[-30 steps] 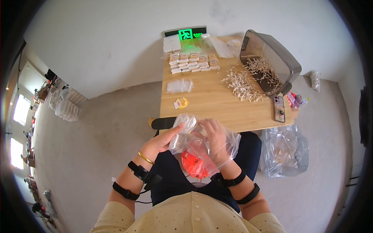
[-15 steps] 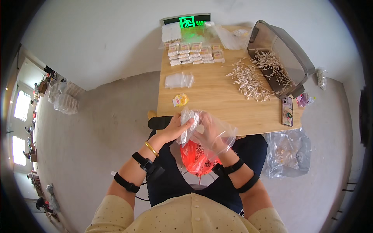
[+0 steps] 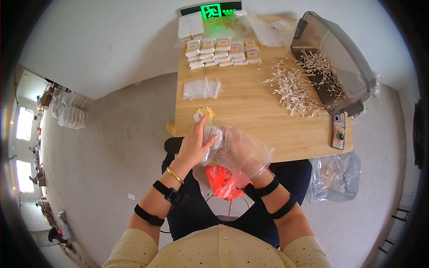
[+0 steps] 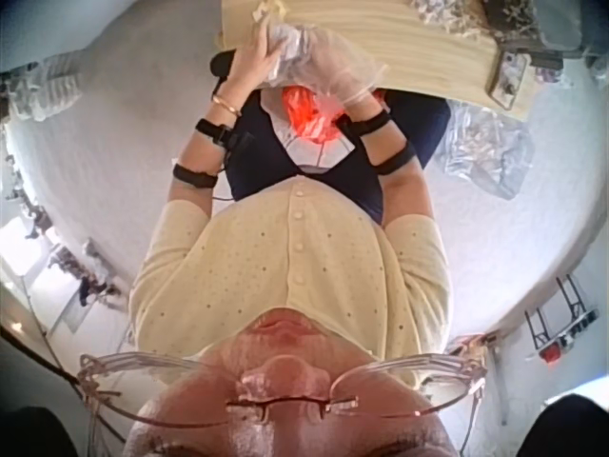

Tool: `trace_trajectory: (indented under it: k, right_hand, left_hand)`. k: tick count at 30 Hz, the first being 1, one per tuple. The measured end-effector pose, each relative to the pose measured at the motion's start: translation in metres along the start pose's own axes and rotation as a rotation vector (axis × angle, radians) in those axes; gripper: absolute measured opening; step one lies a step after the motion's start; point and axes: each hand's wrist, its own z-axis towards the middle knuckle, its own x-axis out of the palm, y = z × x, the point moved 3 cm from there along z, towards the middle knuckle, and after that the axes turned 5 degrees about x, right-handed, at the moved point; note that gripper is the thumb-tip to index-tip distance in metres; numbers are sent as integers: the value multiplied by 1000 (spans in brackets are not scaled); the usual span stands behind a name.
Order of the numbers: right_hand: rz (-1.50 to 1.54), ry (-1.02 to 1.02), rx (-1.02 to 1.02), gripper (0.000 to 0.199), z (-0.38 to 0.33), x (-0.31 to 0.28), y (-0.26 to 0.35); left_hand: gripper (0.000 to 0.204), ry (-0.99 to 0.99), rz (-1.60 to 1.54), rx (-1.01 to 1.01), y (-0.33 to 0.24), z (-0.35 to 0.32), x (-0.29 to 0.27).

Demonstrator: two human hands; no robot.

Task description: Sorting cotton swabs and placing them into small plastic bags for packaging.

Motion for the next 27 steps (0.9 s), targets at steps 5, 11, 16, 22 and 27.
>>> trace_trajectory:
  k: [5,11,16,22,27]
  right_hand:
    - [-25,-65,-32,63,5,23,-16]
    - [-102,-62,-51,63,7,32,-25]
    - [-211,-96,-151,67,10,25,-19]
    - [141,-49,203,63,3,20,-24]
    - [-45,-65,-6,56,-2,6,-18]
  left_hand:
    - [76,16,268,174,-11,2,-1]
    - [76,82,215,300,-22,4,4]
    - [69,185,323,372,-25,4,-2]
    - [64,222,313,371,-29,4,-2]
    - [64,219,296,366,-34,5,-5]
